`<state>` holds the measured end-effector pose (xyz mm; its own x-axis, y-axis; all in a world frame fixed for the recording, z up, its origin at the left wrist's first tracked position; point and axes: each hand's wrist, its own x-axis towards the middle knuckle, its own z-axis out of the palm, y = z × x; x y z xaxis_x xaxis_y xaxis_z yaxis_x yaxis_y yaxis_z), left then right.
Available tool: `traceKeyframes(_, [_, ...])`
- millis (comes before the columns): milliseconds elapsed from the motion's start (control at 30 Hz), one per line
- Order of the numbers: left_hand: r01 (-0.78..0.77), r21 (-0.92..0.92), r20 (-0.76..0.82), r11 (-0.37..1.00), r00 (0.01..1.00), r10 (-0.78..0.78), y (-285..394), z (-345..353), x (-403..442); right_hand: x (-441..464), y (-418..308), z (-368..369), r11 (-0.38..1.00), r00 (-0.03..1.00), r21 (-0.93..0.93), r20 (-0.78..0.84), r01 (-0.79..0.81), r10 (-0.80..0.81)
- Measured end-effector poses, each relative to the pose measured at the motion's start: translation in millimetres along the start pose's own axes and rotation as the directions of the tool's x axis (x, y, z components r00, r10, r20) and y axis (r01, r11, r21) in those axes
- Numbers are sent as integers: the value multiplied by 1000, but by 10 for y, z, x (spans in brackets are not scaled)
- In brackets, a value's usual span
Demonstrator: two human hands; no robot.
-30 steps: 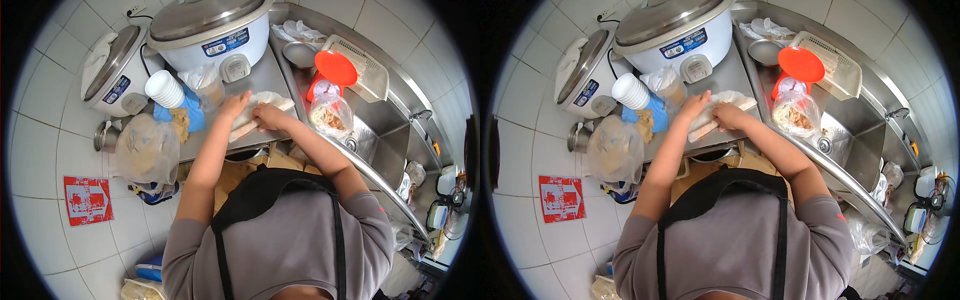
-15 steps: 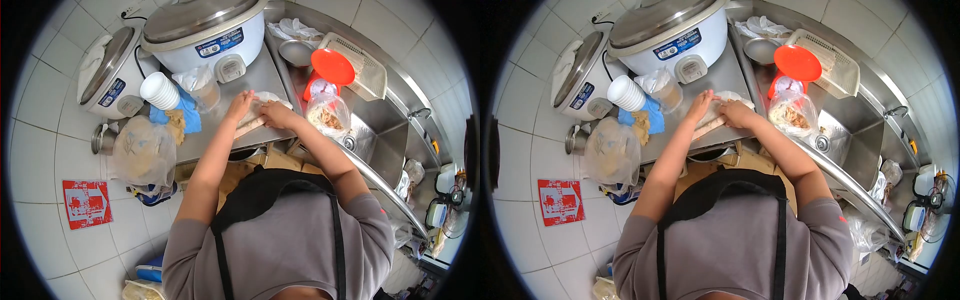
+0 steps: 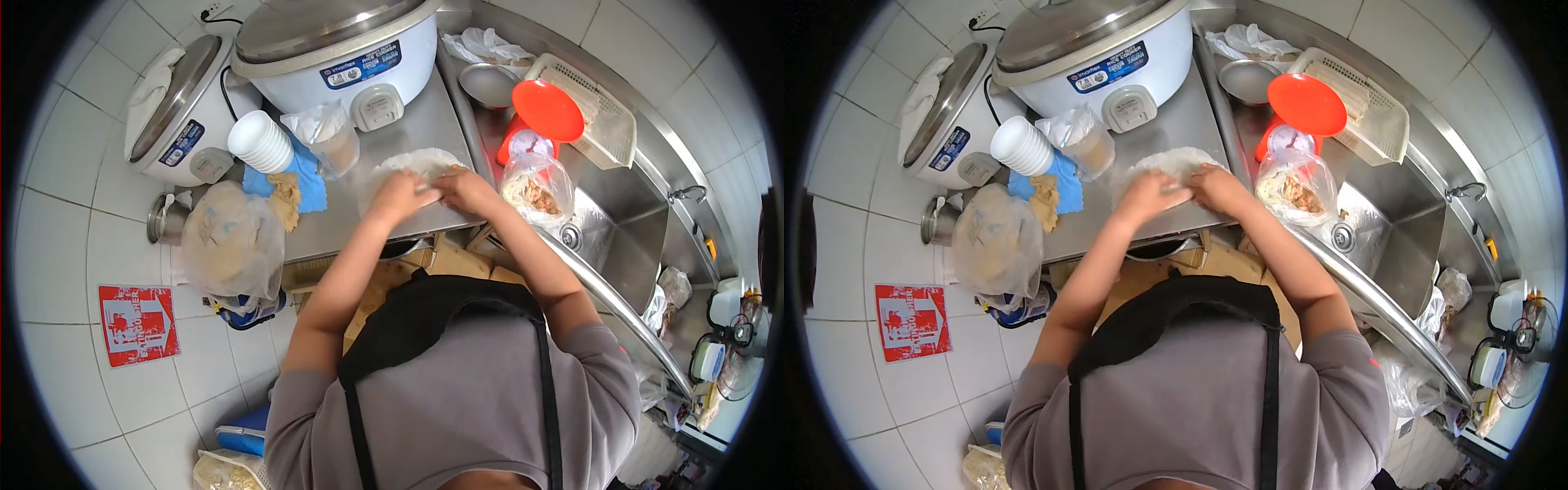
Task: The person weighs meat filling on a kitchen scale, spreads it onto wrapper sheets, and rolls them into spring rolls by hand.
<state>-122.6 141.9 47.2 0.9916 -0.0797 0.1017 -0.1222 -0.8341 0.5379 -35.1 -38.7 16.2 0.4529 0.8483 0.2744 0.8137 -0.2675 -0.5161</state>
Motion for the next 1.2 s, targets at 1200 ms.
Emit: traceKeyframes(1200, [-86, 37, -438, 996, 894, 94, -430, 47, -866, -63, 21, 3, 992, 970, 9, -207, -128, 127])
